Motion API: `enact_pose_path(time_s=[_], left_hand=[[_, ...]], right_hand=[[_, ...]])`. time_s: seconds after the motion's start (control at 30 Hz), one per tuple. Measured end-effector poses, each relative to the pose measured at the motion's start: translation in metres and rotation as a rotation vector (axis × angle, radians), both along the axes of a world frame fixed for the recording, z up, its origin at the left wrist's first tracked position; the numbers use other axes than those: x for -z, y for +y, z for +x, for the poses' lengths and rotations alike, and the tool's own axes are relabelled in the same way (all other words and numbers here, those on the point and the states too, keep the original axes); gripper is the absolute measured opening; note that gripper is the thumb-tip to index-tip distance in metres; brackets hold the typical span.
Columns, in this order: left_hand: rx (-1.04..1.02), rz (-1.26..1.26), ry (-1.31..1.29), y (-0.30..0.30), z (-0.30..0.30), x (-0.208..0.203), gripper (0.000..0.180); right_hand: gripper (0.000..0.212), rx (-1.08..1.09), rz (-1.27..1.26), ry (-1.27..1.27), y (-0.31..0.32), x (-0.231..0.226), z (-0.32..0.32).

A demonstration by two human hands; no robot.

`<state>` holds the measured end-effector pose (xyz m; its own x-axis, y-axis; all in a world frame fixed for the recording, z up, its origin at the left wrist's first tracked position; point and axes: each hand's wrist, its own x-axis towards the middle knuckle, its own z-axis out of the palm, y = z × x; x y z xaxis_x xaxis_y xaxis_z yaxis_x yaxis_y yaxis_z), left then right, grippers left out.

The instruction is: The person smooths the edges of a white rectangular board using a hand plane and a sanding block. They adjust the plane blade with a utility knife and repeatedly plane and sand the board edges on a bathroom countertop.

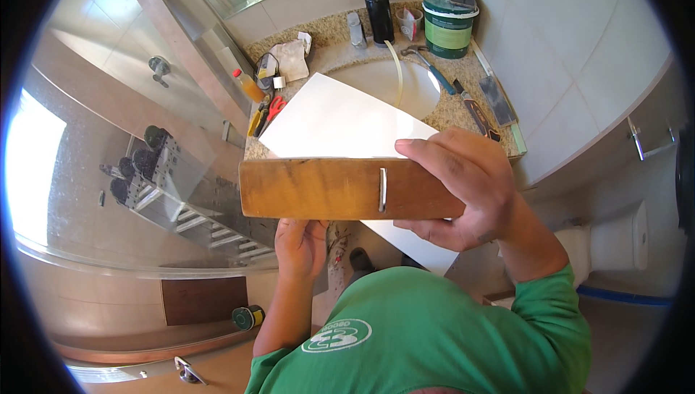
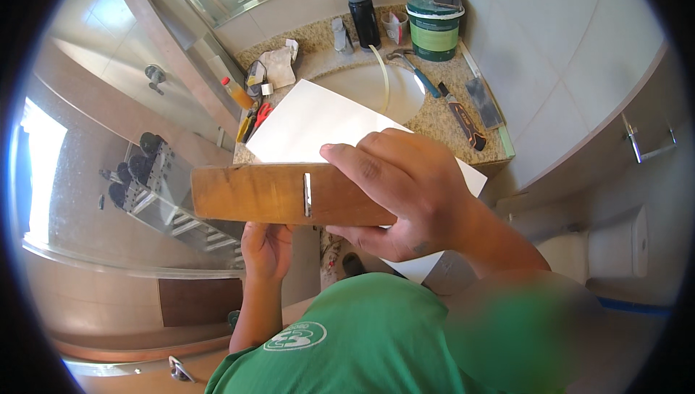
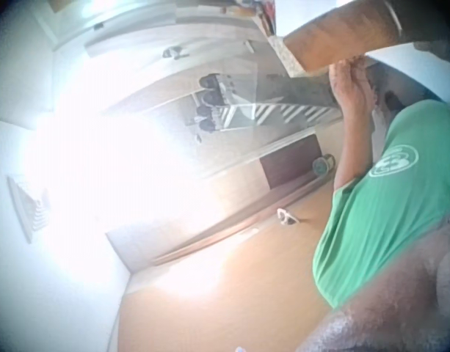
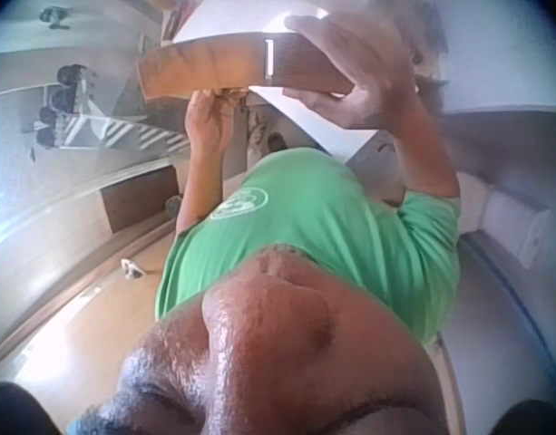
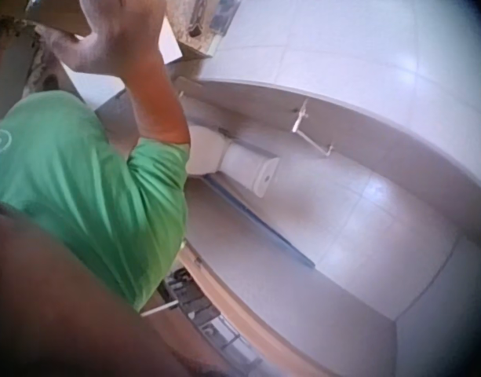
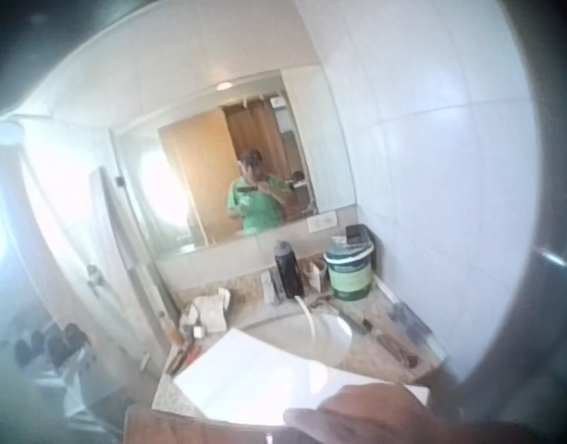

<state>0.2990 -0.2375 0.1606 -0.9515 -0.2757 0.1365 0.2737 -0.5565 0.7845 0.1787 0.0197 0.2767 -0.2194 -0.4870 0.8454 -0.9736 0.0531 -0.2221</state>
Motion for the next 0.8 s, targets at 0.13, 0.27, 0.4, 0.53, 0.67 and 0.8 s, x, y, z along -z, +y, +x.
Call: enact_pose_path(time_s=[0.13, 0.27, 0.4, 0.53, 0.67, 0.8], left_hand=[[0.138, -0.068, 0.075, 0.006, -0.001, -0.013, 0.027], [0.072, -0.196, -0.062, 0.017, 0.002, -0.021, 0.024], [0.148, -0.157, 0.042, 0.016, -0.002, -0.019, 0.019], [0.083, -0.146, -0.041, 0.014, 0.003, -0.013, 0.022], [0.067, -0.166, -0.083, 0.008, 0.005, -0.008, 0.024], [0.035, -0.181, -0.111, 0.005, 0.004, -0.005, 0.025]], right_hand=[[0.073, 0.018, 0.006, -0.018, -0.003, 0.005, -0.002], [0.068, 0.027, 0.066, -0.090, -0.004, 0.008, 0.000], [0.059, -0.161, -0.055, -0.664, -0.011, 0.020, 0.005], [0.047, -0.680, -0.195, -1.583, -0.010, 0.033, 0.005], [0.070, -0.801, -0.257, -1.707, -0.007, 0.035, 0.007], [0.072, -0.894, -0.266, -1.732, -0.003, 0.024, 0.011]])
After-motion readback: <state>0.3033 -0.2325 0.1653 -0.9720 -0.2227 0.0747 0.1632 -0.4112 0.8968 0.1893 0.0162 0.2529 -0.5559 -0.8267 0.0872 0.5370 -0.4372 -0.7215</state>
